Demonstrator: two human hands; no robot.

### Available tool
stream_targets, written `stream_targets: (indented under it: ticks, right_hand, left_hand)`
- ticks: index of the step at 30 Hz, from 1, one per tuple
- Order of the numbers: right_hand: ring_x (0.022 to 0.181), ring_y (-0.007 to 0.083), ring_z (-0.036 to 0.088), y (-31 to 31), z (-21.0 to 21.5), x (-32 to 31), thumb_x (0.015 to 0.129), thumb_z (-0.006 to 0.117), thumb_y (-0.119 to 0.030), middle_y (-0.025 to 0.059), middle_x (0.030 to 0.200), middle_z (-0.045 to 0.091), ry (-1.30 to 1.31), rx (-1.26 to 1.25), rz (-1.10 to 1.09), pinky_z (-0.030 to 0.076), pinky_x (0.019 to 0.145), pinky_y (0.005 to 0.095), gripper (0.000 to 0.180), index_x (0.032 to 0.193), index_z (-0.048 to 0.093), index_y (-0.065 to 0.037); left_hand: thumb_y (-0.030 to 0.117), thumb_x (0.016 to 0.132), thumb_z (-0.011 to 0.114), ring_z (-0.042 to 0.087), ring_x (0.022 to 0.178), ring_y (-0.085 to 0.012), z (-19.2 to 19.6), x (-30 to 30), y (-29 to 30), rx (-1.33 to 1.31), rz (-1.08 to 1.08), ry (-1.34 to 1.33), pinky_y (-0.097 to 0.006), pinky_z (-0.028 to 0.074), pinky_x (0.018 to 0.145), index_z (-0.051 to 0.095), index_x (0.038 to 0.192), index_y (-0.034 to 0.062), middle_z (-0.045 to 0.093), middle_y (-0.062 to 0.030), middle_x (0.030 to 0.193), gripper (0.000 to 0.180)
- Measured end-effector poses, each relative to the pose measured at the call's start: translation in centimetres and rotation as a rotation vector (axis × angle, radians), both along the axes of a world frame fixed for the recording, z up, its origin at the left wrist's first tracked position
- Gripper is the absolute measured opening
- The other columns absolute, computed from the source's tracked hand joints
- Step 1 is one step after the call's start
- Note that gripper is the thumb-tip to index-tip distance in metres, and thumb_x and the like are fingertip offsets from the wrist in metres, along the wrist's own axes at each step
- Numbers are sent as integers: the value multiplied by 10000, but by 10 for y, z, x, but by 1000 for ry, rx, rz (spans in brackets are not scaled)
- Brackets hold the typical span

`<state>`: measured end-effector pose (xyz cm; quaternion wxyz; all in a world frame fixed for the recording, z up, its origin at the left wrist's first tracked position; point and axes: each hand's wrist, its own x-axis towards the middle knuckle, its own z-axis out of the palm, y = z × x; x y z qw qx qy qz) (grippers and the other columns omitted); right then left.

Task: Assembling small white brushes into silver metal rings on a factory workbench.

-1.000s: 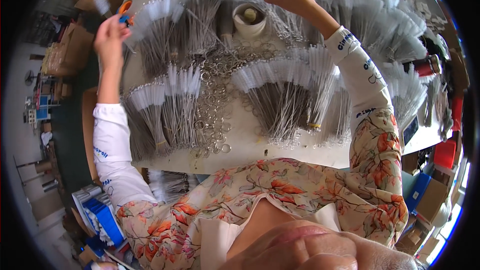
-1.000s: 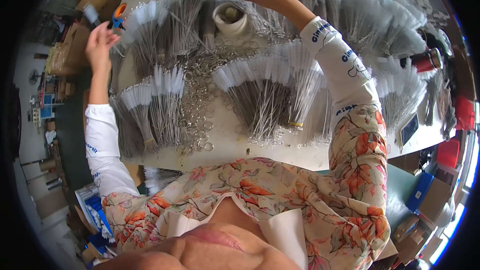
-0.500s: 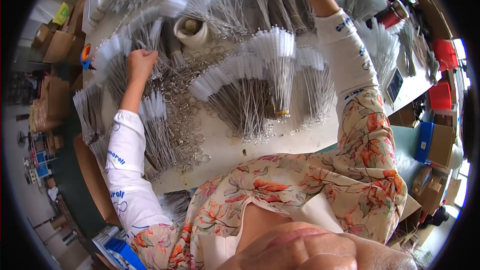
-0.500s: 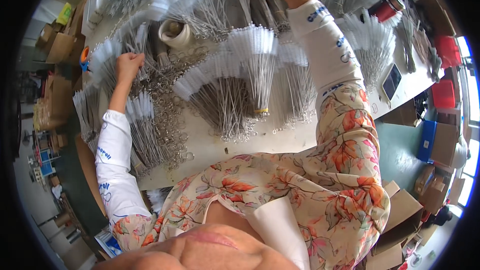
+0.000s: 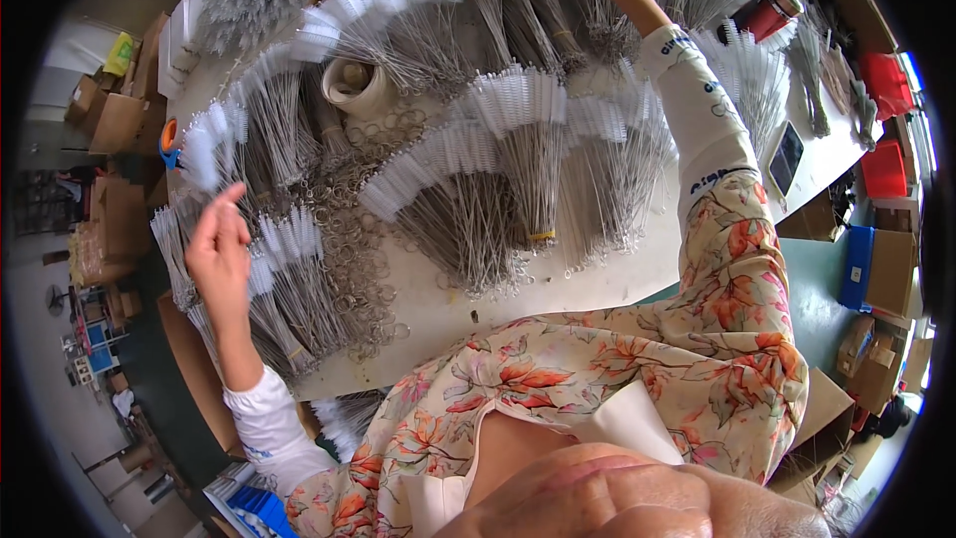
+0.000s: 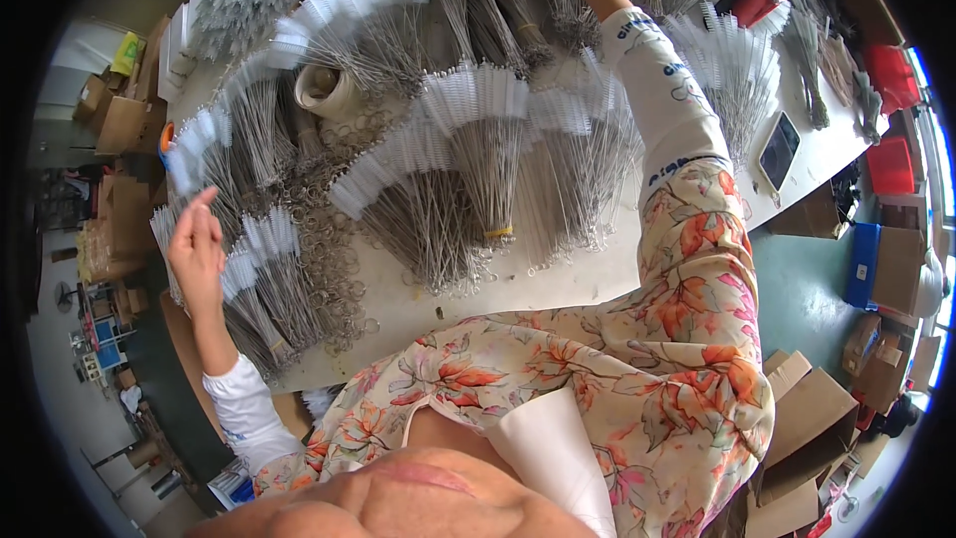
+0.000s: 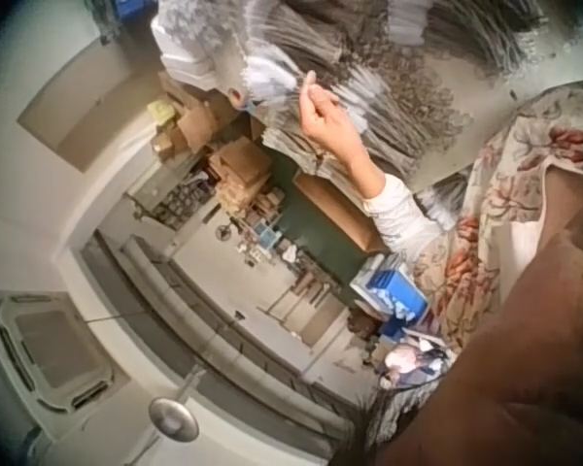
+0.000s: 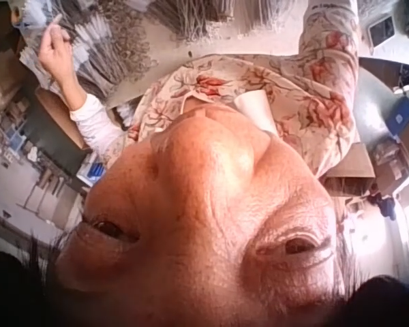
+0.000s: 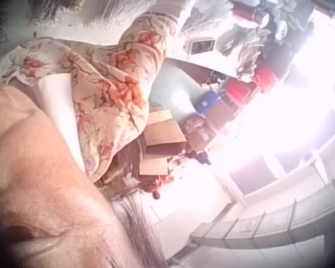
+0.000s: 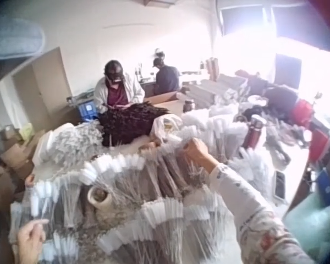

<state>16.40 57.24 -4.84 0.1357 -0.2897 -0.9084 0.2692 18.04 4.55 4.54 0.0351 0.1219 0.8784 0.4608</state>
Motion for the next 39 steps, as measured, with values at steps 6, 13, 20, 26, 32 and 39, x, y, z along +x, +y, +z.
stream_targets:
  ticks: [6, 13, 20, 26, 32, 39]
  right_hand:
    - [492, 138, 512, 57, -36, -4, 745, 613, -242, 61, 556, 561, 365, -276, -98, 448, 477, 329, 237, 721, 647, -8]
    - [702, 150, 629, -17, 2, -7, 835, 544, -133, 73, 851, 654, 406, -436, 219, 518, 641, 272, 129, 864, 656, -76]
    - [812, 295, 629, -58, -44, -61, 637, 649, -448, 113, 865, 663, -146, 178, 21, 487, 770, 393, 401, 895, 689, -144]
    - [753, 258, 639, -46, -52, -80, 570, 744, -427, 121, 794, 665, -141, 166, 85, 498, 719, 339, 428, 820, 705, -81]
    - [836, 221, 621, -50, 24, -40, 792, 593, -358, 83, 861, 657, 144, 198, 6, 500, 772, 341, 296, 843, 684, -81]
    - [701, 145, 537, -184, 109, 66, 929, 457, -206, 55, 808, 523, 697, -896, 618, 475, 658, 291, 165, 899, 522, -57]
  left_hand:
    - [247, 940, 462, 317, 484, 8, -7, 35, -36, 224, -20, -271, -152, 209, 390, 605, 990, -18, 438, 43, 665, 306]
    - [243, 939, 457, 407, 568, -56, -26, 61, -72, 555, 56, -320, -210, 358, 481, 599, 905, -36, 473, 1, 684, 315]
    - [220, 930, 473, 426, 645, -65, -44, 72, -68, 441, 7, -221, -200, 338, 577, 632, 873, -47, 522, -8, 702, 315]
    - [225, 923, 487, 361, 472, -22, -46, 86, -82, 444, 106, -376, -162, 248, 405, 633, 862, -21, 491, 23, 627, 293]
    - [238, 938, 448, 407, 430, -42, -51, 97, -70, 551, 53, -337, -179, 298, 356, 596, 812, -3, 498, -7, 614, 310]
    - [138, 919, 480, 485, 475, -63, -29, 100, 6, 532, -184, -62, -179, 390, 456, 576, 952, -20, 531, -24, 620, 188]
